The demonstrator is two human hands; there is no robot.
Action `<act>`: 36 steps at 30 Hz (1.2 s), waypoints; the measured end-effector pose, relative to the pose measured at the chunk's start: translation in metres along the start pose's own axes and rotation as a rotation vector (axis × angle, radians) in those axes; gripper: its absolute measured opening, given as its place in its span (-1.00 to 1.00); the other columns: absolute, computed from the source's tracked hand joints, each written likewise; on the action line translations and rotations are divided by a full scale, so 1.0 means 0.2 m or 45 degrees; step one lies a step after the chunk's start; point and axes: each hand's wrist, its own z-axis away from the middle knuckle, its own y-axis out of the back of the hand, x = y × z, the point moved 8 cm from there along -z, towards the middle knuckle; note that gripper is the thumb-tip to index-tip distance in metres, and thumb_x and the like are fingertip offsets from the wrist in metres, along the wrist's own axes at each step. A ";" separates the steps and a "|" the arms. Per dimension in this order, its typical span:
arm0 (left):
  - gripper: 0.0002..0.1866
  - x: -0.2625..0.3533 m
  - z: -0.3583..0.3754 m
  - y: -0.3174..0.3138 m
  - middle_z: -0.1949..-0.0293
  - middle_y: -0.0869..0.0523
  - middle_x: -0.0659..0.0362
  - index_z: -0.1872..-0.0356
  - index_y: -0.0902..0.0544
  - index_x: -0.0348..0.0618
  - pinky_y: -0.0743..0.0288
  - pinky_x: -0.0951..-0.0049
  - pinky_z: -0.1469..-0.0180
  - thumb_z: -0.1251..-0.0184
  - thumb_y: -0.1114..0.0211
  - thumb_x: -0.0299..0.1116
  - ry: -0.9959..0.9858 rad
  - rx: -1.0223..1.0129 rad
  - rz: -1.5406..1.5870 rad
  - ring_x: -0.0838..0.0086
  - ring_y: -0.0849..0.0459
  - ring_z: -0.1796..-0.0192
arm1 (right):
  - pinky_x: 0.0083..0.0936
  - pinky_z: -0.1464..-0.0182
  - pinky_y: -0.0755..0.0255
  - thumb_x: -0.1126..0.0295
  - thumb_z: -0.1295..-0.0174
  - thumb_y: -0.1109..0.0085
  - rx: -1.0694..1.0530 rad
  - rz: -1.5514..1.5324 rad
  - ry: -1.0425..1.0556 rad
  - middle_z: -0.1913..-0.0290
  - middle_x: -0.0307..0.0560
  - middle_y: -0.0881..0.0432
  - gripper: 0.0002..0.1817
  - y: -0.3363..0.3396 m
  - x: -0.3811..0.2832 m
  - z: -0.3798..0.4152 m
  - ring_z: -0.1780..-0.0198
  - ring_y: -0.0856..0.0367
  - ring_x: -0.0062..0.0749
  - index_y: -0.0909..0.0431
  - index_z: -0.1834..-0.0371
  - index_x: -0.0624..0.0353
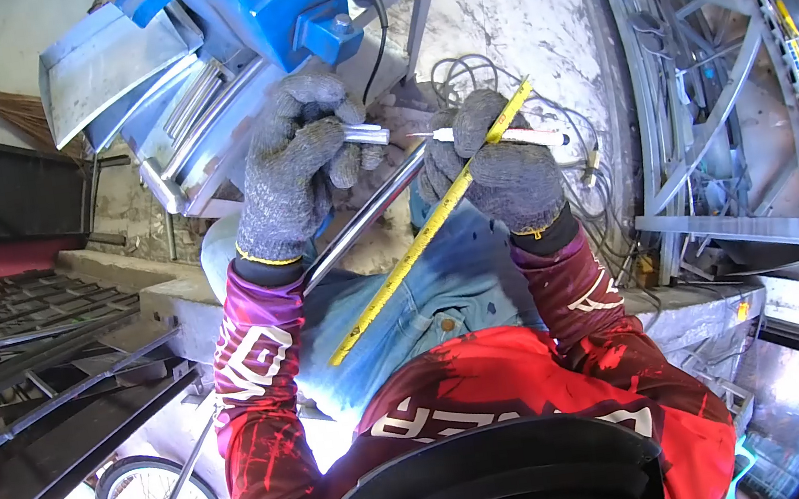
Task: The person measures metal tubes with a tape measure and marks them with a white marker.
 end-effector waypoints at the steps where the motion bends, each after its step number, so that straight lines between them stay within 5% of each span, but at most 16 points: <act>1: -0.75 -0.01 0.00 0.00 0.16 -0.61 0.05 -0.07 -0.48 -0.31 -0.63 0.38 0.20 -0.42 -0.15 -0.50 -0.008 -0.014 0.015 0.57 -0.53 0.51 | -0.35 0.23 -0.43 0.37 -0.29 -0.29 0.004 0.002 -0.005 0.34 -0.06 -0.51 -0.76 0.04 0.02 0.03 0.32 -0.47 -0.34 -0.52 0.13 0.30; 4: -0.75 0.00 0.00 -0.04 0.16 -0.62 0.03 -0.06 -0.48 -0.33 -0.63 0.39 0.22 -0.42 -0.16 -0.48 -0.009 -0.014 0.002 0.55 -0.54 0.51 | -0.36 0.23 -0.44 0.42 -0.23 -0.34 0.269 -0.073 -0.167 0.33 -0.07 -0.52 -0.75 0.19 0.09 0.09 0.30 -0.47 -0.33 -0.51 0.14 0.29; 6: -0.75 -0.01 0.00 -0.04 0.17 -0.63 0.03 -0.05 -0.48 -0.33 -0.62 0.40 0.23 -0.42 -0.16 -0.48 -0.011 -0.011 -0.045 0.54 -0.55 0.50 | -0.33 0.13 -0.53 0.44 -0.25 -0.33 -0.057 -0.086 -0.097 0.22 -0.03 -0.60 -0.75 0.02 0.02 0.00 0.21 -0.57 -0.29 -0.55 0.07 0.28; 10: -0.75 -0.01 0.00 -0.04 0.17 -0.65 0.01 -0.05 -0.48 -0.33 -0.63 0.40 0.24 -0.42 -0.17 -0.48 -0.041 0.012 -0.130 0.51 -0.60 0.48 | -0.34 0.04 -0.58 0.45 -0.27 -0.31 -0.092 -0.123 -0.074 0.15 -0.01 -0.64 -0.73 0.14 0.05 0.07 0.13 -0.63 -0.26 -0.57 0.00 0.27; 12: -0.75 0.00 -0.01 -0.04 0.17 -0.65 0.01 -0.05 -0.48 -0.32 -0.63 0.39 0.23 -0.42 -0.17 -0.50 -0.051 0.021 -0.108 0.50 -0.61 0.46 | -0.37 0.01 -0.58 0.47 -0.28 -0.30 0.197 0.780 -0.200 0.13 -0.02 -0.65 -0.73 0.36 0.07 0.19 0.11 -0.64 -0.28 -0.57 -0.02 0.26; 13: -0.76 0.01 -0.01 -0.04 0.16 -0.65 0.01 -0.05 -0.48 -0.32 -0.64 0.38 0.22 -0.41 -0.17 -0.51 -0.063 0.034 -0.085 0.49 -0.63 0.45 | -0.37 0.01 -0.58 0.47 -0.28 -0.30 0.199 0.781 -0.199 0.13 -0.02 -0.65 -0.73 0.39 0.10 0.20 0.11 -0.64 -0.28 -0.57 -0.02 0.26; 15: -0.75 0.01 0.00 -0.05 0.14 -0.65 0.04 -0.07 -0.48 -0.30 -0.62 0.47 0.22 -0.41 -0.14 -0.57 -0.054 -0.026 -0.115 0.49 -0.65 0.37 | -0.30 0.20 -0.35 0.43 -0.22 -0.31 0.409 -0.225 -0.227 0.38 -0.16 -0.43 -0.78 0.38 0.18 0.17 0.34 -0.37 -0.34 -0.47 0.16 0.18; 18: -0.74 0.03 0.02 -0.13 0.11 -0.64 0.08 -0.08 -0.48 -0.29 -0.59 0.55 0.19 -0.41 -0.09 -0.64 -0.041 -0.073 -0.227 0.50 -0.67 0.24 | -0.31 0.17 -0.39 0.42 -0.25 -0.29 0.025 0.364 -0.102 0.36 -0.18 -0.47 -0.79 0.02 0.02 0.00 0.31 -0.41 -0.35 -0.48 0.14 0.19; 19: -0.75 0.03 0.02 -0.15 0.12 -0.63 0.10 -0.06 -0.48 -0.28 -0.58 0.55 0.16 -0.41 -0.07 -0.65 -0.034 -0.057 -0.309 0.50 -0.67 0.20 | -0.31 0.17 -0.39 0.42 -0.25 -0.29 0.026 0.365 -0.104 0.36 -0.18 -0.47 -0.79 0.01 0.00 -0.01 0.31 -0.41 -0.35 -0.48 0.14 0.19; 20: -0.66 0.02 0.02 -0.16 0.11 -0.62 0.03 -0.16 -0.41 -0.26 -0.59 0.58 0.37 -0.39 -0.13 -0.59 -0.069 -0.076 -0.310 0.47 -0.67 0.40 | -0.37 0.13 -0.46 0.41 -0.21 -0.34 0.047 0.363 -0.141 0.28 -0.15 -0.54 -0.77 0.01 0.00 -0.01 0.24 -0.50 -0.37 -0.53 0.13 0.21; 25: -0.61 0.04 0.04 -0.18 0.12 -0.60 0.02 -0.21 -0.38 -0.23 -0.61 0.56 0.37 -0.37 -0.13 -0.60 -0.105 -0.092 -0.200 0.45 -0.68 0.38 | -0.43 0.13 -0.50 0.37 -0.15 -0.41 -0.024 0.387 -0.075 0.25 -0.12 -0.58 -0.75 -0.01 0.01 -0.02 0.19 -0.56 -0.40 -0.56 0.19 0.21; 28: -0.64 0.04 0.06 -0.21 0.13 -0.57 0.13 -0.18 -0.36 -0.19 -0.54 0.56 0.20 -0.40 -0.01 -0.67 -0.049 -0.126 -0.141 0.54 -0.60 0.22 | -0.48 0.26 -0.54 0.37 -0.13 -0.41 0.000 0.464 -0.063 0.26 -0.10 -0.57 -0.75 -0.03 -0.02 -0.03 0.27 -0.57 -0.41 -0.56 0.23 0.23; 31: -0.69 0.05 0.07 -0.18 0.13 -0.57 0.12 -0.15 -0.42 -0.22 -0.53 0.54 0.27 -0.42 -0.05 -0.65 -0.120 -0.125 -0.433 0.55 -0.59 0.32 | -0.54 0.36 -0.54 0.38 -0.12 -0.43 0.024 0.464 -0.121 0.28 -0.10 -0.59 -0.75 -0.06 -0.02 -0.02 0.34 -0.58 -0.44 -0.57 0.23 0.24; 33: -0.76 -0.01 0.08 -0.19 0.12 -0.58 0.12 -0.09 -0.51 -0.26 -0.52 0.52 0.24 -0.45 -0.11 -0.59 0.195 -0.235 -0.682 0.56 -0.61 0.28 | -0.57 0.40 -0.53 0.39 -0.10 -0.44 0.074 0.460 -0.172 0.29 -0.11 -0.60 -0.74 -0.07 -0.03 -0.03 0.37 -0.59 -0.46 -0.57 0.24 0.25; 36: -0.82 -0.04 0.08 -0.19 0.10 -0.61 0.14 -0.02 -0.59 -0.27 -0.55 0.50 0.13 -0.46 -0.18 -0.55 0.261 -0.262 -0.687 0.55 -0.64 0.16 | -0.58 0.39 -0.52 0.40 -0.10 -0.46 0.111 0.646 -0.355 0.33 -0.16 -0.61 -0.73 -0.07 -0.03 -0.05 0.40 -0.59 -0.51 -0.59 0.21 0.25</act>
